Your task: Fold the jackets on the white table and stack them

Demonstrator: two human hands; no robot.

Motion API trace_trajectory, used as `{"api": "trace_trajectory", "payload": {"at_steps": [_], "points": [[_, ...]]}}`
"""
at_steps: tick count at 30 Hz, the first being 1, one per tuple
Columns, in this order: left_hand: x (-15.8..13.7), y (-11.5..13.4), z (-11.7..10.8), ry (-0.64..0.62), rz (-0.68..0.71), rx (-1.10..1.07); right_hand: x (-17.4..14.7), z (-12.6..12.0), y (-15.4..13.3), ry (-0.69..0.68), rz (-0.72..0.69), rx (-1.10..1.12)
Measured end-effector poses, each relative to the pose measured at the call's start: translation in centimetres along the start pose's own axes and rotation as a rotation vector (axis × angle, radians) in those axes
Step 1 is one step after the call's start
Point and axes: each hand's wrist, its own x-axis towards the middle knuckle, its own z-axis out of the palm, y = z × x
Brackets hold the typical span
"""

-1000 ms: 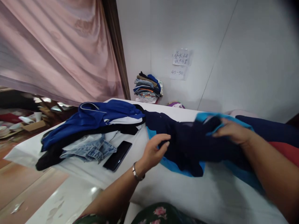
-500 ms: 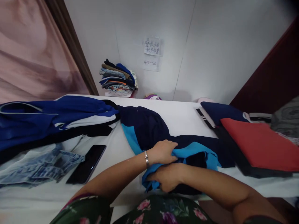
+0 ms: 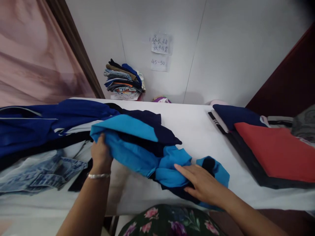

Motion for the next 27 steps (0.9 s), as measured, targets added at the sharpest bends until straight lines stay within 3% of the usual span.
{"api": "trace_trajectory", "payload": {"at_steps": [1, 3, 5, 7, 8, 12, 14, 18, 22, 25, 27], "points": [[-0.2, -1.9, -0.3, -0.02, -0.1, -0.105, -0.6, 0.7, 0.7, 0.024, 0.009, -0.01], [-1.1, -4.6, -0.6, 0.008, -0.159, -0.227, -1.5, 2.1, 2.0, 0.071, 0.034, -0.042], [-2.3, -5.4, -1.2, 0.127, 0.017, -0.136, -2.2, 3.4, 3.0, 0.122, 0.063, -0.092], [-3.7, -4.9, -1.7, 0.153, 0.311, 0.038, -2.6, 4.2, 3.7, 0.165, 0.096, -0.146], [-4.6, -4.4, -1.9, 0.044, 0.463, 0.104, -2.8, 4.4, 4.0, 0.182, 0.111, -0.168], [-8.0, -2.7, -1.2, -0.762, 0.945, 0.232, -3.7, 3.5, 4.9, 0.248, 0.122, -0.214], [-9.0, -2.2, -0.1, -0.87, 1.051, 0.303, -4.3, 2.1, 5.4, 0.323, 0.128, -0.259], [-9.2, -0.3, 2.1, -0.814, 0.989, 0.357, -4.5, -1.5, 6.7, 0.47, 0.201, -0.383], [-9.0, 3.9, 3.4, -0.807, 0.814, 0.356, -3.0, -3.7, 6.8, 0.651, 0.322, -0.405], [-8.8, 7.7, 3.9, -0.7, 0.754, 0.308, -2.3, -1.9, 4.5, 0.835, 0.285, -0.233], [-8.4, 10.0, 4.3, -0.643, 0.783, 0.274, -2.2, 0.9, 2.5, 0.758, 0.14, 0.007]]}}
